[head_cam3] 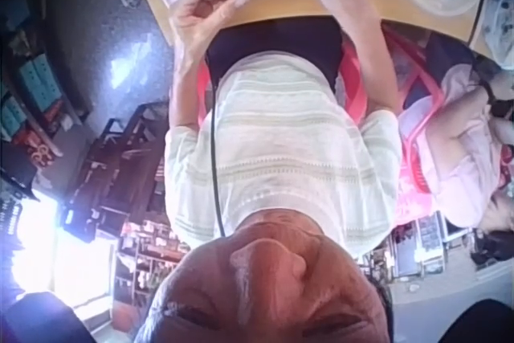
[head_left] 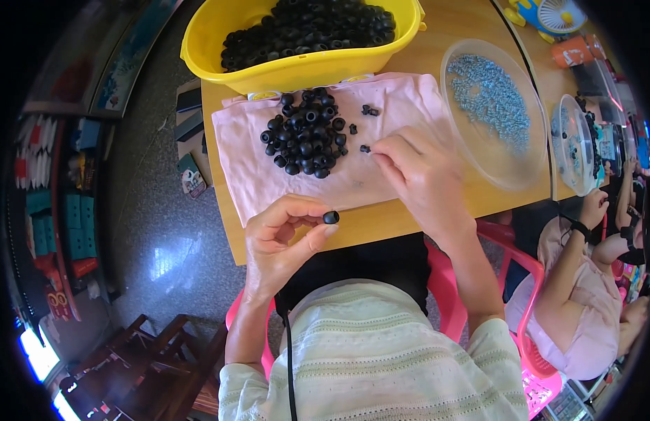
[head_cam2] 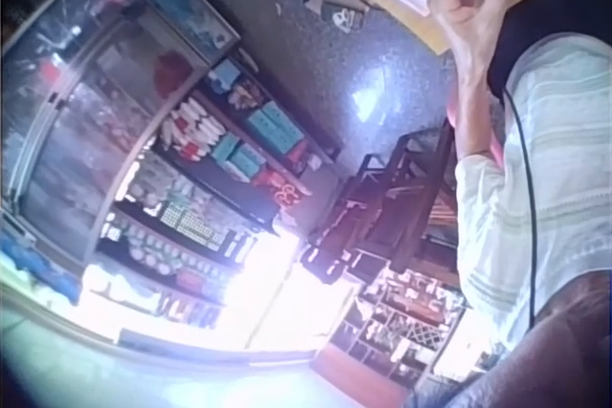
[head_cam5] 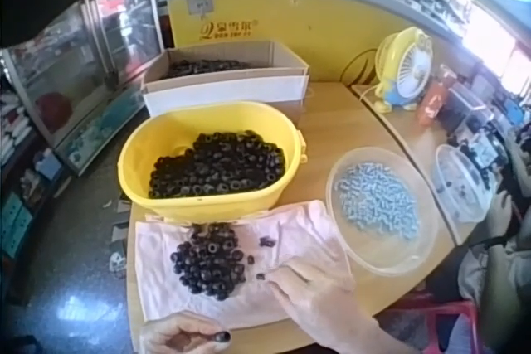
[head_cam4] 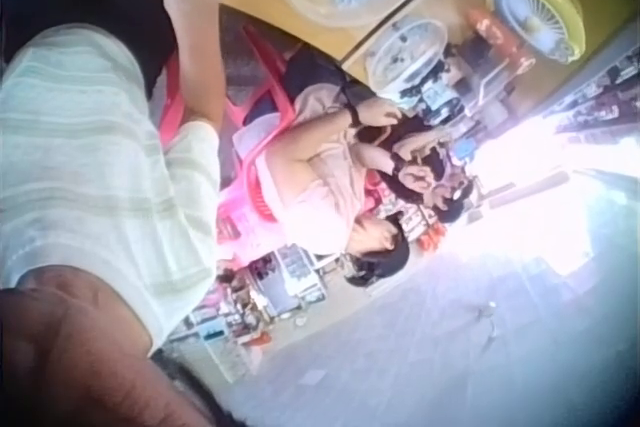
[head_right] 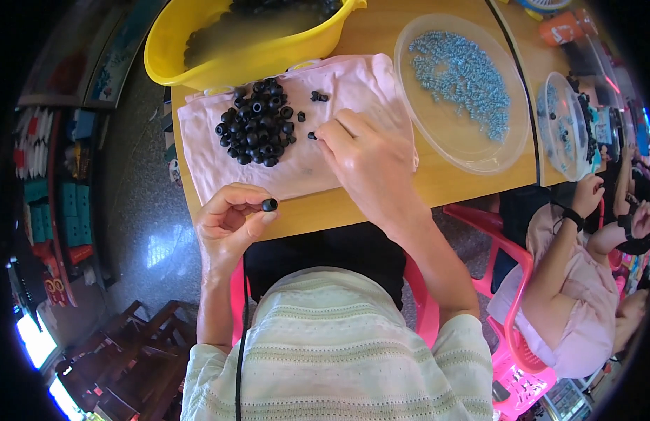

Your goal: The person assembles small plastic components by manually inserting blue beads into black plastic rings.

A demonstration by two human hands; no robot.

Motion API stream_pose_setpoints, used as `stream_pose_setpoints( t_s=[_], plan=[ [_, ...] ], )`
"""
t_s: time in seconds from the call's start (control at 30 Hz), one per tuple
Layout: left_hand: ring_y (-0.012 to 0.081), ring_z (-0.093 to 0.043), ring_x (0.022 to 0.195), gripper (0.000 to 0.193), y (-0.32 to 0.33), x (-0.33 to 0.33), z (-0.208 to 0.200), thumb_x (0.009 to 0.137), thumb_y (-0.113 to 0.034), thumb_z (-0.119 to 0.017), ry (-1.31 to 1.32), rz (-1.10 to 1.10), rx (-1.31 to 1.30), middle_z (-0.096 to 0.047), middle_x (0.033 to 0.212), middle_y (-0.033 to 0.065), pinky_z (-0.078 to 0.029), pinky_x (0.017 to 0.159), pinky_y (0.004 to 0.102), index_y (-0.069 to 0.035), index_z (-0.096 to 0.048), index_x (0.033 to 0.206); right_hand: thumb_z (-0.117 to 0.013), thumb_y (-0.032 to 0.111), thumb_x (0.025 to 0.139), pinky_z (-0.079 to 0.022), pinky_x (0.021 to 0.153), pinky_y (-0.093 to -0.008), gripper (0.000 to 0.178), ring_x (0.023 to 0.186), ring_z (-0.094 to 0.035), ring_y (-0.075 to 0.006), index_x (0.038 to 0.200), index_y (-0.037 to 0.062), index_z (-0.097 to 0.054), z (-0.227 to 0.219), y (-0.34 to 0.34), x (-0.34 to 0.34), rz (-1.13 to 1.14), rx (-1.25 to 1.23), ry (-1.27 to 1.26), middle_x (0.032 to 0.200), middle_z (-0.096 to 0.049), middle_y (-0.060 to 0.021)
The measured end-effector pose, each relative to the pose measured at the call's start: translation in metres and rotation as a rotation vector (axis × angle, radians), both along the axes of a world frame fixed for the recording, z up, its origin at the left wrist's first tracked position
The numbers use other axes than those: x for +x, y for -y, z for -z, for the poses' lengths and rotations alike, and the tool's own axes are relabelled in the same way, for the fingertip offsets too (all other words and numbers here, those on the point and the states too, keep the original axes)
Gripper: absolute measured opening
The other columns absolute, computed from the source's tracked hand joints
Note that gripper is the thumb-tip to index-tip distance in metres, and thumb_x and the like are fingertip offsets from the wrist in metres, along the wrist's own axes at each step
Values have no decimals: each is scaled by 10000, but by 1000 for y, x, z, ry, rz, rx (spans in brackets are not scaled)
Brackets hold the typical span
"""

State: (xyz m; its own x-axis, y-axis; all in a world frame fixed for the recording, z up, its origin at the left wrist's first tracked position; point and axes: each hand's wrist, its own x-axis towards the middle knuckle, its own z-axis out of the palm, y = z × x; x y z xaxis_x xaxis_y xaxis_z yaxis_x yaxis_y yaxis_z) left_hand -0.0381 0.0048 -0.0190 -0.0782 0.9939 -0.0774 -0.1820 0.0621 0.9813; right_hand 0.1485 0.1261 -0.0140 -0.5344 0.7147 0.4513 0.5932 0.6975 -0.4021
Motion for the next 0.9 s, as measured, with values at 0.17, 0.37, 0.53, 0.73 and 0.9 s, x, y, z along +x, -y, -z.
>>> stream_pose_setpoints(
  t_s=[0.17, 0.37, 0.53, 0.73, 0.9],
  plan=[
    [118, -608, 899, 242, 4, 2, 0, 793, 73, -693, 49, -11, -7, -621, 962, 62, -499, 841, 262, 27, -618, 1019, -716, 87, 724, -487, 607, -329, 137, 730, -613, -221, 799, 84, -601, -6, 18, 5, -56, -128, -43, 784, -575, -37],
    [120, -605, 909, 265, 10, 5, -3, 790, 81, -692, 60, -13, -7, -623, 972, 69, -501, 844, 262, 31, -610, 1037, -713, 28, 735, -486, 593, -336, 159, 700, -608, -260, 865, 49, -623, 1, 30, -4, -96, -186, 59, 804, -592, -76],
    [138, -638, 886, 249, 15, 10, -3, 800, 76, -684, 195, -37, -76, -639, 974, 82, -527, 803, 262, 29, -601, 1030, -677, -4, 803, -463, 524, -244, 116, 664, -610, -111, 906, 34, -642, -4, 38, 6, -92, -615, -321, 826, -622, -39],
    [174, -671, 847, 211, 14, 17, -9, 824, 62, -667, 367, -5, -130, -657, 964, 111, -559, 740, 270, 27, -595, 1019, -700, -25, 787, -430, 529, -195, 142, 657, -567, -71, 924, 12, -691, -33, 52, 20, -248, -889, -642, 852, -630, -60],
    [175, -671, 842, 213, 11, 23, -14, 828, 60, -664, 393, 27, -125, -657, 956, 118, -561, 732, 268, 35, -596, 1028, -705, -40, 773, -429, 570, -206, 163, 688, -565, -76, 922, 25, -704, -40, 57, 17, -266, -780, -575, 874, -632, -60]
  ],
)
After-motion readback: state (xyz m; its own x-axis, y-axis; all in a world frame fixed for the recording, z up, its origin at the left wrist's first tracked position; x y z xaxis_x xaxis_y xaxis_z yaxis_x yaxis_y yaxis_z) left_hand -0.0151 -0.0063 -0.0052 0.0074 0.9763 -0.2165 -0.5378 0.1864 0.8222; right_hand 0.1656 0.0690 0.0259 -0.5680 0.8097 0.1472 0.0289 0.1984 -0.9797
